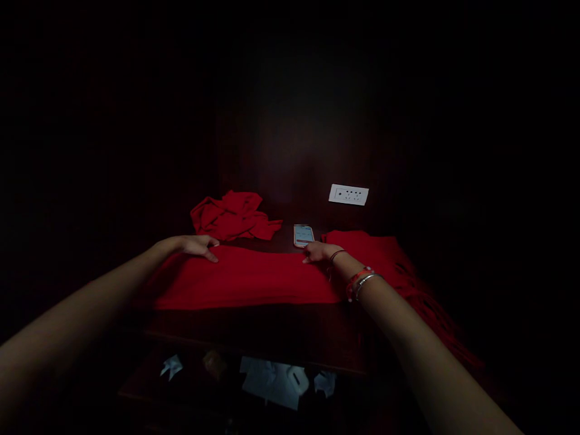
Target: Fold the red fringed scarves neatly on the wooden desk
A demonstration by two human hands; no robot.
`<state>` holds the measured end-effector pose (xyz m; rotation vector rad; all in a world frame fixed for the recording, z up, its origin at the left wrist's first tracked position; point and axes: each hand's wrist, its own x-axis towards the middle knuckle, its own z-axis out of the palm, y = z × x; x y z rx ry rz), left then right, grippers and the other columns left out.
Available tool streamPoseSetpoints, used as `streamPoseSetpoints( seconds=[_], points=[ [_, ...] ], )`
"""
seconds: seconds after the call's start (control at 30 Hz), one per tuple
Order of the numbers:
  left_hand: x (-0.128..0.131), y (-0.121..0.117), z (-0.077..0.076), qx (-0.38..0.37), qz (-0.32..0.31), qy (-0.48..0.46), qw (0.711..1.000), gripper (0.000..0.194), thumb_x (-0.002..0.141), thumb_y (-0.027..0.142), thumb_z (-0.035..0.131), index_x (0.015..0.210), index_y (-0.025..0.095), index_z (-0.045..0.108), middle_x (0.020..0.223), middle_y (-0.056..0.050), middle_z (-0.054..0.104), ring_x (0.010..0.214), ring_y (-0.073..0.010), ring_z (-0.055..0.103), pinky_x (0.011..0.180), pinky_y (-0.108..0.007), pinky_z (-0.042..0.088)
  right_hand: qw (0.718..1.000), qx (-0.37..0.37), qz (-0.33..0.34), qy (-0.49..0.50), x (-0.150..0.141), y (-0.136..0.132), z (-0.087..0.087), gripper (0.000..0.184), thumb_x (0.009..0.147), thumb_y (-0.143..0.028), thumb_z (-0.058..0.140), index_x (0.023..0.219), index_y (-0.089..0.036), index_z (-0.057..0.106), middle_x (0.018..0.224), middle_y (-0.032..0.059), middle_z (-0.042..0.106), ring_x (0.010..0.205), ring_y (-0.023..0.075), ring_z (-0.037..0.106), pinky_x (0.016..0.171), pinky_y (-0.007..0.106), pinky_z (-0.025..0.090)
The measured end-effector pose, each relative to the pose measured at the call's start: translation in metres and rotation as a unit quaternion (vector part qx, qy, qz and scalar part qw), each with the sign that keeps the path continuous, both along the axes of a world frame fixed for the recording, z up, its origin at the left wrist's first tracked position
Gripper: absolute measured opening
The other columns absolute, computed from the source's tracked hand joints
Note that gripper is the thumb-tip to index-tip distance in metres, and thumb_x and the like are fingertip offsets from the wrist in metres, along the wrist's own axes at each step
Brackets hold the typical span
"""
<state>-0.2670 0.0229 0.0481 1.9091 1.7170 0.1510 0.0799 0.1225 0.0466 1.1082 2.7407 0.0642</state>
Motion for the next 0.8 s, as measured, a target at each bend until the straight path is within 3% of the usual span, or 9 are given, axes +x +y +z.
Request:
streamPoseSetpoints(
  seconds=[0.17, 0.33, 0.43, 0.53, 0.67, 0.73, 0.8],
  points=[
    [0.003, -0.007, 0.004, -0.046, 0.028, -0.034, 0.998, 0.045, 0.05, 0.041, 0.059, 0.09, 0.021, 0.058, 0.098, -0.001, 0.06, 0.085, -0.0177, 0.055, 0.071, -0.021, 0.043, 0.998, -0.056, -0.005, 0.003, 0.005, 0.003, 0.003, 0.042, 0.068, -0.028, 0.057, 0.107, -0.015, 0.053, 0.108, 0.0084, 0.056, 0.09, 0.0188, 0.055, 0.075, 0.025, 0.043],
    [0.009, -0.008, 0.01, -0.014, 0.076, -0.007, 0.997, 0.049, 0.052, 0.047, 0.058, 0.094, 0.023, 0.059, 0.095, -0.001, 0.062, 0.08, -0.0173, 0.057, 0.07, -0.024, 0.044, 0.973, -0.178, -0.007, 0.148, 0.04, -0.013, 0.037, 0.04, 0.072, -0.034, 0.051, 0.104, -0.011, 0.052, 0.099, 0.0083, 0.059, 0.081, 0.0175, 0.055, 0.068, 0.026, 0.044],
    [0.019, 0.005, 0.009, 0.025, 0.039, -0.044, 0.998, 0.05, 0.057, 0.052, 0.052, 0.095, 0.02, 0.057, 0.095, -0.003, 0.061, 0.081, -0.0179, 0.056, 0.069, -0.024, 0.043, 0.947, -0.209, -0.005, 0.243, 0.069, -0.029, 0.063, 0.04, 0.071, -0.039, 0.051, 0.101, -0.012, 0.053, 0.096, 0.0069, 0.058, 0.082, 0.0165, 0.053, 0.07, 0.028, 0.042],
    [0.037, 0.027, 0.0, 0.102, -0.024, -0.039, 0.994, 0.053, 0.063, 0.056, 0.044, 0.094, 0.015, 0.056, 0.095, -0.006, 0.059, 0.085, -0.0196, 0.054, 0.071, -0.026, 0.041, 0.931, -0.203, -0.033, 0.301, 0.099, -0.036, 0.074, 0.039, 0.071, -0.043, 0.051, 0.097, -0.014, 0.053, 0.095, 0.0059, 0.057, 0.081, 0.0156, 0.053, 0.071, 0.028, 0.041],
    [0.059, 0.046, -0.024, 0.203, -0.035, 0.084, 0.975, 0.054, 0.071, 0.055, 0.035, 0.108, 0.019, 0.049, 0.108, -0.009, 0.053, 0.099, -0.0246, 0.047, 0.083, -0.039, 0.034, 0.951, -0.099, -0.109, 0.273, 0.134, -0.027, 0.053, 0.036, 0.07, -0.041, 0.052, 0.093, -0.014, 0.053, 0.09, 0.0058, 0.058, 0.079, 0.0162, 0.053, 0.069, 0.028, 0.041],
    [0.057, 0.044, -0.035, 0.231, 0.018, 0.156, 0.96, 0.054, 0.074, 0.055, 0.032, 0.117, 0.024, 0.041, 0.119, -0.011, 0.044, 0.109, -0.0287, 0.038, 0.086, -0.048, 0.028, 0.969, -0.037, -0.123, 0.211, 0.145, -0.021, 0.035, 0.032, 0.068, -0.034, 0.054, 0.093, -0.014, 0.054, 0.091, 0.0061, 0.058, 0.08, 0.0162, 0.053, 0.07, 0.027, 0.041],
    [0.043, 0.035, -0.04, 0.237, 0.117, 0.182, 0.947, 0.055, 0.076, 0.054, 0.029, 0.123, 0.024, 0.035, 0.125, -0.014, 0.037, 0.113, -0.032, 0.034, 0.085, -0.052, 0.027, 0.98, 0.032, -0.123, 0.152, 0.149, -0.018, 0.02, 0.029, 0.069, -0.027, 0.053, 0.096, -0.015, 0.053, 0.092, 0.0067, 0.058, 0.08, 0.0161, 0.053, 0.071, 0.026, 0.04]
  ],
)
